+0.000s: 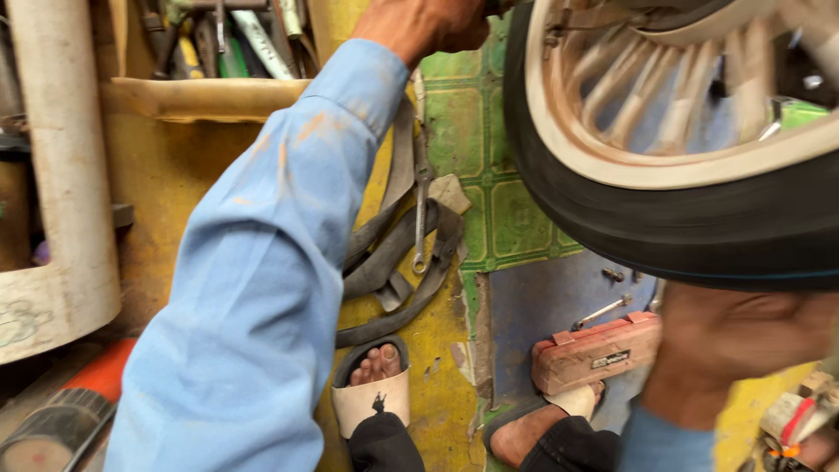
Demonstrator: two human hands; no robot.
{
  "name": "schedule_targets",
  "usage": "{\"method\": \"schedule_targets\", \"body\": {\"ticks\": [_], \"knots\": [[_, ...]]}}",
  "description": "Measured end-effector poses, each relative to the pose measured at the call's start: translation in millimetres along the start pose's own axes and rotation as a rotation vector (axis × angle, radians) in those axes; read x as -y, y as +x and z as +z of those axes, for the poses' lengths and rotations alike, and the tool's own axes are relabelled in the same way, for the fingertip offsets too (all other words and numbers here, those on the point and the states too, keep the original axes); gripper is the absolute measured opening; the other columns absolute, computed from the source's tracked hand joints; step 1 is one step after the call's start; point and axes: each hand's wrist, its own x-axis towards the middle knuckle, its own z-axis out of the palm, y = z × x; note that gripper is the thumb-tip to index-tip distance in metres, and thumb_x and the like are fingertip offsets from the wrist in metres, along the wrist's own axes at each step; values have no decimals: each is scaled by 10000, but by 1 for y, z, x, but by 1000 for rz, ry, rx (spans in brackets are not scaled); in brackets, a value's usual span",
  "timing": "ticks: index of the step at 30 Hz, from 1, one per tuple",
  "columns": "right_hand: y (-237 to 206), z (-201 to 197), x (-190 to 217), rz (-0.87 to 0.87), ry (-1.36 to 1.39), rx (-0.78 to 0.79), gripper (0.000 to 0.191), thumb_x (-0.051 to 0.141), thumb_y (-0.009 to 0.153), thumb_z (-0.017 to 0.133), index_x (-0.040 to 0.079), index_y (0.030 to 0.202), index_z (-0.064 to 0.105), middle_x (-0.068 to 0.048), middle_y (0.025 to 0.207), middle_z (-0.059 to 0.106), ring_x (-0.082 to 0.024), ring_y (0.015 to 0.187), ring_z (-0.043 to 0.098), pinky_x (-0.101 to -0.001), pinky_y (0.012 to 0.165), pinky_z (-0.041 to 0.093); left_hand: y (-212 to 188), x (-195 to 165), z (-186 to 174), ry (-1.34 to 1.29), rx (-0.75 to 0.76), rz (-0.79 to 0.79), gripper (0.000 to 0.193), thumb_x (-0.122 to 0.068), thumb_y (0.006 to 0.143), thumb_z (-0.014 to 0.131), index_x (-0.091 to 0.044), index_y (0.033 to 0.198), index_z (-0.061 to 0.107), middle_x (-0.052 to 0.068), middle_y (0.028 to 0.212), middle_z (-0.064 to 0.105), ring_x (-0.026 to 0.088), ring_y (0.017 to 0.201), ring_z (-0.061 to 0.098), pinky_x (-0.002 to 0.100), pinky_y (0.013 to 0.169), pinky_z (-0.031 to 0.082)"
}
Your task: The person uses a screwdriver and wrench to tighten bolts on a motorcycle wheel hub. They repeatedly adjust the tools and rotate the wheel to access different fasteners while working in a cluttered repair shop.
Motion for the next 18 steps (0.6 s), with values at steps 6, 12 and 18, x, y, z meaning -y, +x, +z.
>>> {"method": "schedule_targets", "body": {"ticks": [6,12,18], "knots": [[2,-74,-19,-79,-556,325,389,271,1198,398,24,1476,513,-94,1487,547,-206,1365,519,-373,1263,343,-7,-1,-4,-9,-58,-93,185,-153,815,688,-109,981,757,204,717,711,369,594,687,499,455,542],[-10,-107,-45,-473,-982,430,710,477,1149,515,55,1648,237,-104,1683,308,-205,1513,341,-355,1310,253,0,6,2,125,-140,50,171,-160,788,734,-104,943,778,198,743,720,335,546,692,453,458,564],[0,-99,-52,-875,-1496,436,1188,516,1019,836,127,1637,-100,-123,1736,21,-276,1598,151,-417,1373,182,2,7,2,85,-84,27,171,-168,805,727,-105,957,775,192,754,719,341,569,693,464,460,557]]}}
